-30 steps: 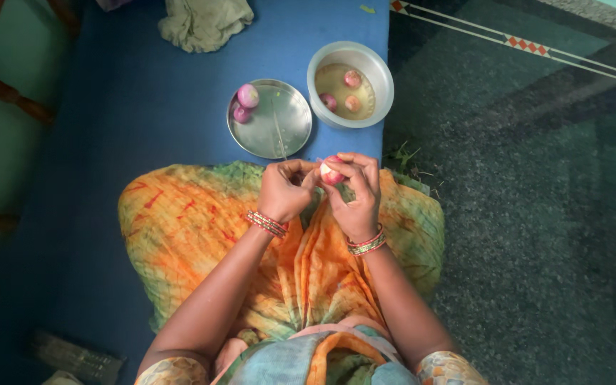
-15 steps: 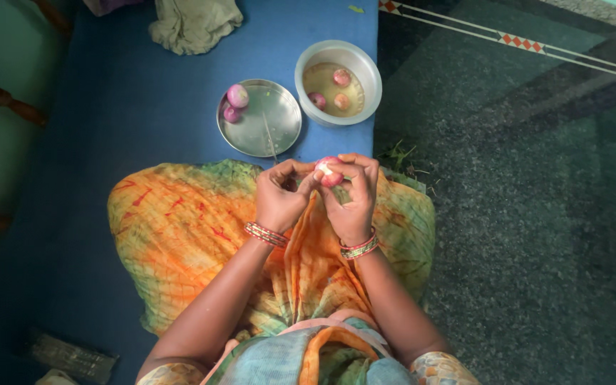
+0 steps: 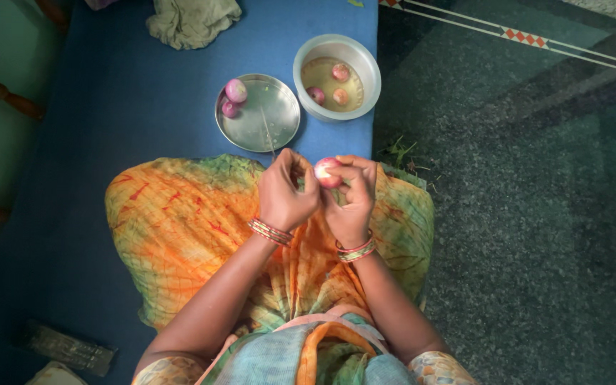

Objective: The person peels several red onions by hand, removing the outer skins and placing the peeled onions into a metal bowl containing water while setting the skins on a small plate.

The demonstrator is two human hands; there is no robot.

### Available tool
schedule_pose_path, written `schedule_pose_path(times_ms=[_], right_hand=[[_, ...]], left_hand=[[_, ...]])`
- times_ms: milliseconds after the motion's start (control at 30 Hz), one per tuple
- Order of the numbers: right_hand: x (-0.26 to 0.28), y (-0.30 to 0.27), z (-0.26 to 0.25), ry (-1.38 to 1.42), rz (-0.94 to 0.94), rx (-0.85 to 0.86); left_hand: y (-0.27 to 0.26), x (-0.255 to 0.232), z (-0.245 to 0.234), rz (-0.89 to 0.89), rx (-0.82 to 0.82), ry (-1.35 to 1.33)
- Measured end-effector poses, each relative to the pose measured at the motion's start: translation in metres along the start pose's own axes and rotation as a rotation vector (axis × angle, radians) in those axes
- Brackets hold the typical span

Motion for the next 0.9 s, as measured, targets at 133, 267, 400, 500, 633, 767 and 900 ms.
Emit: schedule_pose_path(times_ms=[133,267,400,500,633,767,900], right_hand=[[-0.018,-0.003,-0.003,0.400,0.146,0.018],[-0.028,-0.008,-0.008,0.716,0.392,-0.001],[-0.024,-0.002,-0.013,0.707,0.428,0.043],[-0.024,-0.002,-0.018,0.598,0.438,0.067],[-0.019,0.000,-0.018,0.425,0.361,0.158],[-0.004,0.006,-0.016,0.283,0.216,0.246],[0.003,0.008,-0.015,0.202,0.200,0.274]], left_hand=[[0.010,0.054,0.029,-0.227,0.158,-0.369],[0.011,0.083,0.044,-0.303,0.240,-0.537],[0.002,0.083,0.046,-0.480,0.402,-0.789],[-0.001,0.060,0.033,-0.420,0.399,-0.715],[-0.002,0.012,0.018,-0.158,0.368,-0.433],[-0.003,-0.008,0.005,-0.159,0.276,-0.125],[-0.002,-0.022,0.000,-0.060,0.223,0.004]])
Point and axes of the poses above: each hand's wrist, its own y-axis towards the middle knuckle, its own z-axis out of the palm, x = y × z, the point moved 8 cm from there along y, towards the middle knuckle, and after that the axes turned 6 degrees about -z, right-handed, at the moved point
